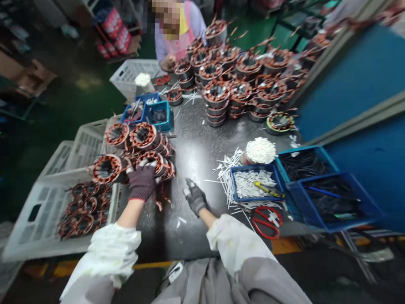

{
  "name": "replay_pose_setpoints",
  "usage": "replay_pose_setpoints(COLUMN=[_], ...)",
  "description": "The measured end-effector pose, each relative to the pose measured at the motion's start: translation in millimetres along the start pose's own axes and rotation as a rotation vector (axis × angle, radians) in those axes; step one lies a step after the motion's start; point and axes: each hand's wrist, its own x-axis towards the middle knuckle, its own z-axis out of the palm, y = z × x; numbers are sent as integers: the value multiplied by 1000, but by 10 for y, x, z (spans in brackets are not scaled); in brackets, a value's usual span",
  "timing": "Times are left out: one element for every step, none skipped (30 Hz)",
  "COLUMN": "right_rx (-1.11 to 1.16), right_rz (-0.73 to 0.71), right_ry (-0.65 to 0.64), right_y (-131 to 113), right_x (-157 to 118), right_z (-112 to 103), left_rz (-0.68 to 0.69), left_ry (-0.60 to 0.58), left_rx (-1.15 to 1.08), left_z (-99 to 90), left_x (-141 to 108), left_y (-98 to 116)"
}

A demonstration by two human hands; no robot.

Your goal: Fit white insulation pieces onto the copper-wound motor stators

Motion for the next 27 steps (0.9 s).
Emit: replay_pose_setpoints(right_rx=[-60, -111, -153, -187, -266, -398, -514, -623, -707, -750, -770, -775, -769, -759, -749, -741, -737, -736, -736, -737, -738, -737, -734, -729, -723, -721, -721], right_rz=[-16, -30, -43, -54, -86, -145, -203, -261, -310, -342, -363, -378, -386, -388, -385, -378, -369, -359, -351, -347, -346, -347, -348, -353, -360, -365, -366], right_ry=[57, 110, 147, 176, 183, 168, 154, 139, 128, 125, 125, 124, 122, 118, 115, 115, 117, 118, 121, 122, 118, 112, 107, 104, 104, 104, 106], right_y=[56, 119, 187, 258, 329, 394, 453, 502, 541, 573, 600, 624, 647, 670, 693, 713, 728, 738, 741, 739, 733, 727, 723, 720, 719, 717, 710], right_x=[-129, -256, -370, -466, -539, -587, -615, -625, -626, -621, -616, -613, -615, -620, -627, -636, -645, -652, -656, -658, -656, -652, -646, -639, -631, -622, -613], right_z=[-205, -402, -577, -724, -835, -910, -951, -964, -956, -937, -913, -889, -867, -850, -835, -823, -814, -805, -798, -793, -789, -786, -784, -783, -782, -781, -780], left_rz=[-39, -60, -49, -2, 80, 182, 273, 335, 365, 370, 376, 381, 374, 363, 350, 334, 318, 302, 284, 265, 246, 228, 210, 191, 172, 153, 133], left_ry=[-1, 13, 50, 107, 172, 233, 269, 284, 292, 301, 299, 285, 231, 169, 115, 62, 20, -11, -39, -60, -73, -82, -88, -93, -98, -105, -113], left_rx=[25, 38, 29, -4, -57, -118, -172, -197, -196, -175, -142, -103, -53, -11, 19, 41, 55, 62, 70, 77, 82, 86, 89, 91, 93, 95, 97], left_z=[-82, -168, -256, -342, -421, -492, -551, -600, -638, -667, -690, -707, -718, -722, -719, -711, -699, -687, -677, -673, -674, -680, -692, -705, -717, -726, -729], left_x=[9, 36, 91, 185, 327, 522, 768, 1059, 1380, 1716, 2049, 2361, 2641, 2881, 3077, 3231, 3346, 3428, 3482, 3513, 3524, 3518, 3494, 3451, 3389, 3305, 3199], left_y=[64, 156, 281, 439, 629, 842, 1069, 1297, 1517, 1719, 1898, 2052, 2180, 2281, 2359, 2416, 2455, 2481, 2497, 2508, 2516, 2524, 2531, 2536, 2537, 2532, 2519])
